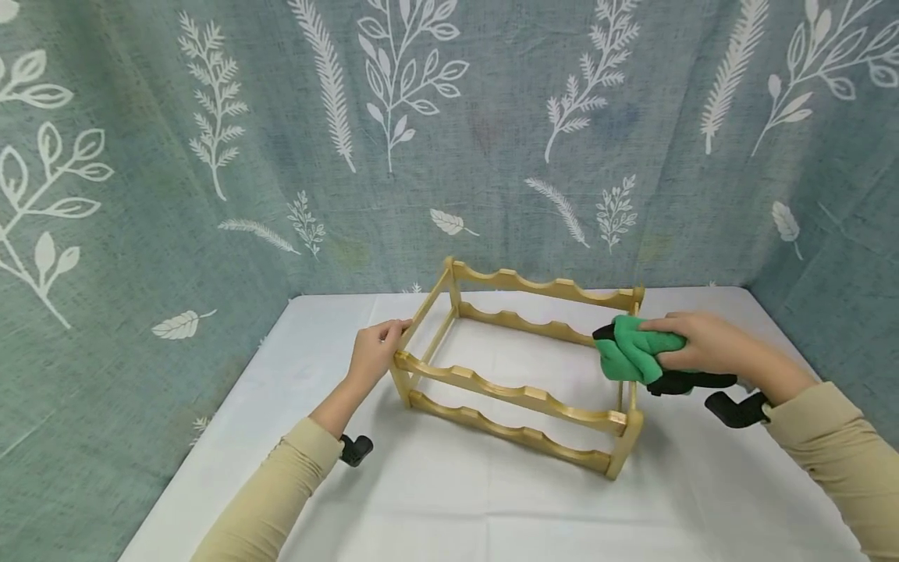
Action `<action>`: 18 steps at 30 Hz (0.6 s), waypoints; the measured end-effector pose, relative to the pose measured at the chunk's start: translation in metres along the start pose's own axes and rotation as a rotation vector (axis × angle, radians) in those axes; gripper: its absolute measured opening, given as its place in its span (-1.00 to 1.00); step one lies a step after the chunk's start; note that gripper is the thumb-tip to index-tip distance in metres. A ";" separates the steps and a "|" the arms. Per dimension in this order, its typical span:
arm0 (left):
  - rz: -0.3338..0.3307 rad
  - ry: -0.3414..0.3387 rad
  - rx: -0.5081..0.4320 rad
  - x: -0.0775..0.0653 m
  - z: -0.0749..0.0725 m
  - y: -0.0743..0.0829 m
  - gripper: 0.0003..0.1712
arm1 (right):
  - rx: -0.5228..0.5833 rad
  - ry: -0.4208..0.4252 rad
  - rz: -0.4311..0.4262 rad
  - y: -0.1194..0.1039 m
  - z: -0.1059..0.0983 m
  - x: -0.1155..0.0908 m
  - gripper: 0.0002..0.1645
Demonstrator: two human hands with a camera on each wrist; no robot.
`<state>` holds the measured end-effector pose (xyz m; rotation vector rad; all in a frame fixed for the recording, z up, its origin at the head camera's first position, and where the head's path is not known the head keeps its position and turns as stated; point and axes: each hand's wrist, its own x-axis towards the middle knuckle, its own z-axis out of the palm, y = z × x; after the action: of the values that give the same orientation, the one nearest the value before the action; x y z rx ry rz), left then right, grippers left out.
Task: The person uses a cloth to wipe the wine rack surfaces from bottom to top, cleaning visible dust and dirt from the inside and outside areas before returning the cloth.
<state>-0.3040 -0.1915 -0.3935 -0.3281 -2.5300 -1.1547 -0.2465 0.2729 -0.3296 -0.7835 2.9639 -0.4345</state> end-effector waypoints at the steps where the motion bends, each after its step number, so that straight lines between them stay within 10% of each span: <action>1: -0.019 0.011 -0.015 0.004 -0.001 -0.004 -0.58 | -0.004 -0.008 0.002 -0.006 0.001 -0.001 -0.45; 11: -0.170 -0.118 0.018 0.034 -0.020 -0.022 -0.35 | 0.031 -0.030 -0.019 -0.061 0.012 -0.008 -0.45; 18: 0.159 -0.178 0.291 0.013 -0.031 0.047 -0.62 | 0.093 0.211 0.069 -0.040 -0.023 -0.010 -0.48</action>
<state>-0.2929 -0.1846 -0.3374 -0.5645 -2.7194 -0.7138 -0.2218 0.2504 -0.2962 -0.6619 3.1234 -0.6854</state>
